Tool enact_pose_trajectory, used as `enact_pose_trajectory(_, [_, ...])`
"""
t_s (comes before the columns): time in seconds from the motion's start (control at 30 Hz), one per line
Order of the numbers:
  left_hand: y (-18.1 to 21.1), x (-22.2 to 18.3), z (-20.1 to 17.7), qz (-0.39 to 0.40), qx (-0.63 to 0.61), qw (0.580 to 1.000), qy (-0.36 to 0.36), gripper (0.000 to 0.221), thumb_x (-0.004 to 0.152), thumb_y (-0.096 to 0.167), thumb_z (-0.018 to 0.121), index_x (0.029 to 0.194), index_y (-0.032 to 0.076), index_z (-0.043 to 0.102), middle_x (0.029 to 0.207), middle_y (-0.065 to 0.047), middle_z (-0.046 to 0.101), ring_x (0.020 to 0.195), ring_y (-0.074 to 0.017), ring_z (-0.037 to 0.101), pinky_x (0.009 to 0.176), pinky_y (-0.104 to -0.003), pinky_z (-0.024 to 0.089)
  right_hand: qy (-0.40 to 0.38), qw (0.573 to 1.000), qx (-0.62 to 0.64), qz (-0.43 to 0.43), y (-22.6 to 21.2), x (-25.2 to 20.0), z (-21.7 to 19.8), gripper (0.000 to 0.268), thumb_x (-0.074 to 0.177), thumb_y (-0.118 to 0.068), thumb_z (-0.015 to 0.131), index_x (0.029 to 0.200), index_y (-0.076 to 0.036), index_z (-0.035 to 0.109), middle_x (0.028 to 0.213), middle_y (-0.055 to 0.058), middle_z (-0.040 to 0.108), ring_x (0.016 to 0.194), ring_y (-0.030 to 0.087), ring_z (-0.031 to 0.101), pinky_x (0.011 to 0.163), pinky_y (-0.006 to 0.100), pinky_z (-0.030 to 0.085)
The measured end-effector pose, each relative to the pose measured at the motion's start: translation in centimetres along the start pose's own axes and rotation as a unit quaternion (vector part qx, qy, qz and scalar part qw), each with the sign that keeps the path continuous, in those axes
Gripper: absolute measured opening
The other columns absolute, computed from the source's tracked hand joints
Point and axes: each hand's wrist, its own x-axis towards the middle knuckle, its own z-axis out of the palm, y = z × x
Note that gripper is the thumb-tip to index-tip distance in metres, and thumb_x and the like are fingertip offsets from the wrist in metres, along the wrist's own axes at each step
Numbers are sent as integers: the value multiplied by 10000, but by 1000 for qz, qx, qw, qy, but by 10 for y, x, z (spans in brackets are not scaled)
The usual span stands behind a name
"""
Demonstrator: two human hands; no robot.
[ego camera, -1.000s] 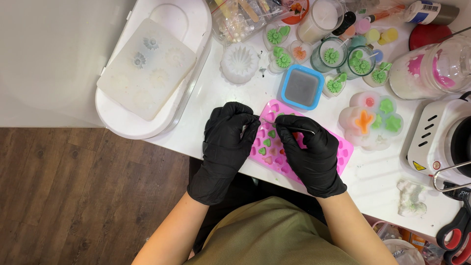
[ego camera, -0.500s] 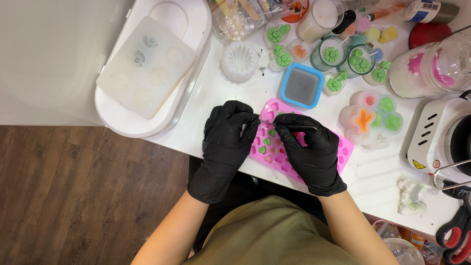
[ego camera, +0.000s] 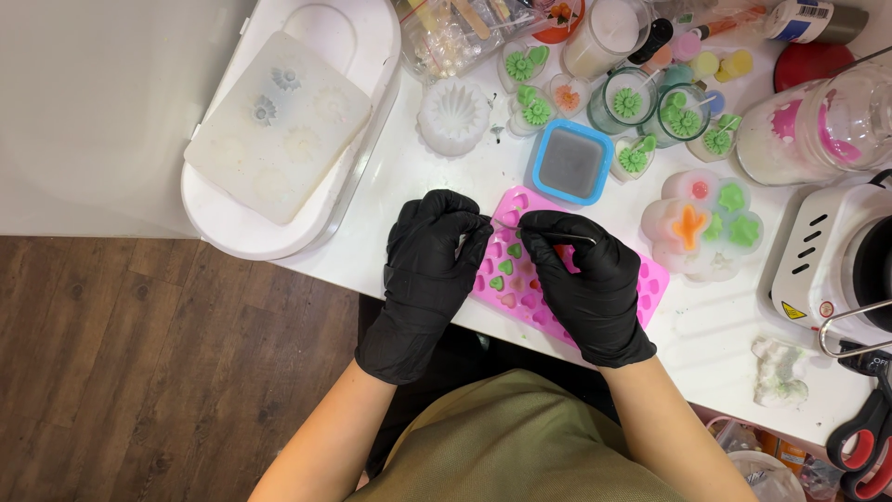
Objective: Preparing small wax embeds using molds and tweezers for candle decoration.
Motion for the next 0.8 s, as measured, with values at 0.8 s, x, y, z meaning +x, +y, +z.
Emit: enact_pose_trajectory(0.8, [1, 1, 0, 3, 2, 1000, 2, 101, 837, 110, 790, 920, 89, 736, 1004, -62, 698, 975, -280, 633, 845, -407, 507, -7, 999, 29, 21, 0, -3, -1, 211, 920, 28, 788, 1076, -39, 664, 1102, 89, 765, 982, 169, 757, 884, 290, 585])
